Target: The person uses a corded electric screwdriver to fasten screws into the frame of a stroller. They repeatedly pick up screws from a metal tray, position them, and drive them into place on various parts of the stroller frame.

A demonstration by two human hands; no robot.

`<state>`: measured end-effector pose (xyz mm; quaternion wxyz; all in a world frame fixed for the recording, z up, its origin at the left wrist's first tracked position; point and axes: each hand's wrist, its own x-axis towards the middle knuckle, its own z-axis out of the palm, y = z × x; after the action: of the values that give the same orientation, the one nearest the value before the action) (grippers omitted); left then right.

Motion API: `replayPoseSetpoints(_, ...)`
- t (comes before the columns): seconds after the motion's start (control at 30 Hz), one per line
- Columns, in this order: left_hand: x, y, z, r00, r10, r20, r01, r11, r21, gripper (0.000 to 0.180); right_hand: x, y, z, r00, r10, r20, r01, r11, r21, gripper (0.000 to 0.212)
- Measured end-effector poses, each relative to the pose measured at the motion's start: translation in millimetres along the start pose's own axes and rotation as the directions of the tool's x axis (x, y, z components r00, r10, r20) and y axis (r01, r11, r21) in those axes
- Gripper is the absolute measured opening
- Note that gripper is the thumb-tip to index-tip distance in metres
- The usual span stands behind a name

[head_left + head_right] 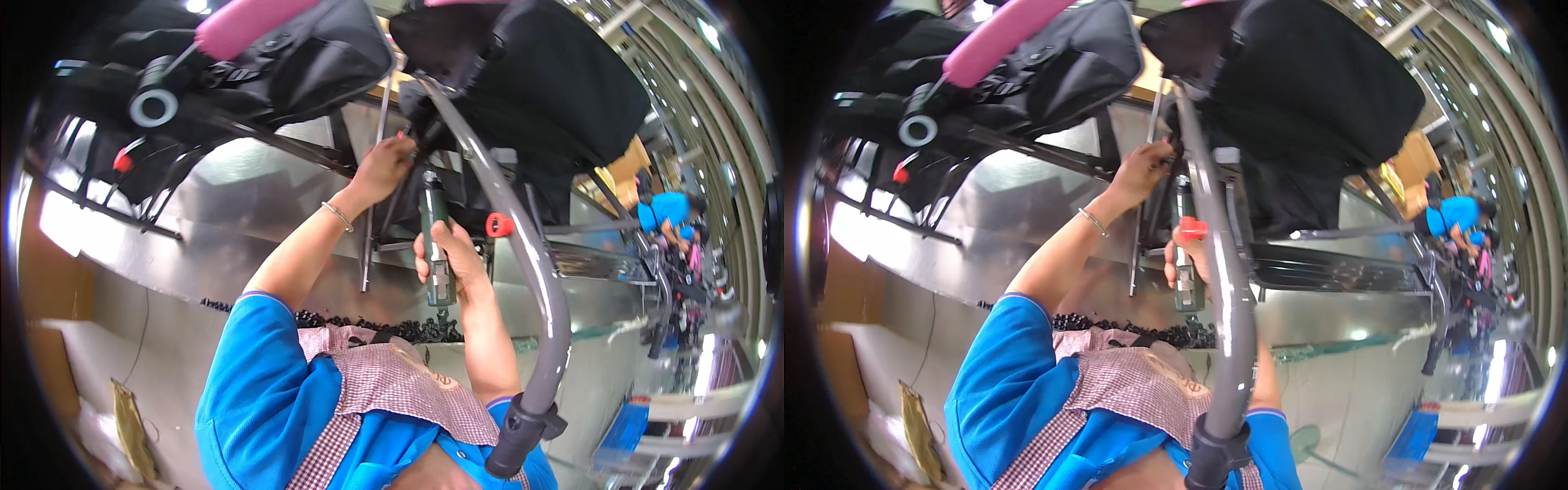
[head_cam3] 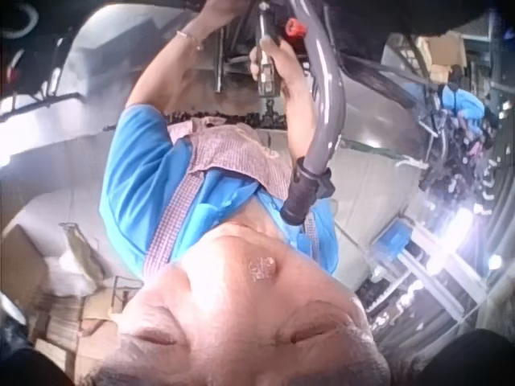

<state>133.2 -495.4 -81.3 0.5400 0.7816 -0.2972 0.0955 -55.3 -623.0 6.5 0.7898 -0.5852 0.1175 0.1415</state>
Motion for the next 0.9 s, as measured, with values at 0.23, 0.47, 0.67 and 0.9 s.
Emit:
replayPoseSetpoints(0.23,-65,-40,-65,0.876,0.246,0.415,-0.463,0.186,0.867,0.015,-22,8,7,0.996,-0.085,-0.025,0.085,0.996,0.008,0.059)
replayPoseSetpoints(0.47,-98,-65,-190,0.913,0.058,0.403,-0.359,0.579,0.732,0.013,-57,52,20,0.98,0.025,0.198,-0.014,0.998,-0.057,0.083)
replayPoseSetpoints(0.67,-142,-80,-271,0.994,0.101,0.048,-0.094,0.515,0.852,0.027,-60,100,36,0.968,0.161,0.194,-0.146,0.985,-0.09,0.083)
replayPoseSetpoints(0.9,-300,-101,-278,0.84,-0.542,0.036,0.356,0.599,0.717,0.006,-53,143,50,0.922,0.284,0.263,-0.27,0.959,-0.089,0.084)
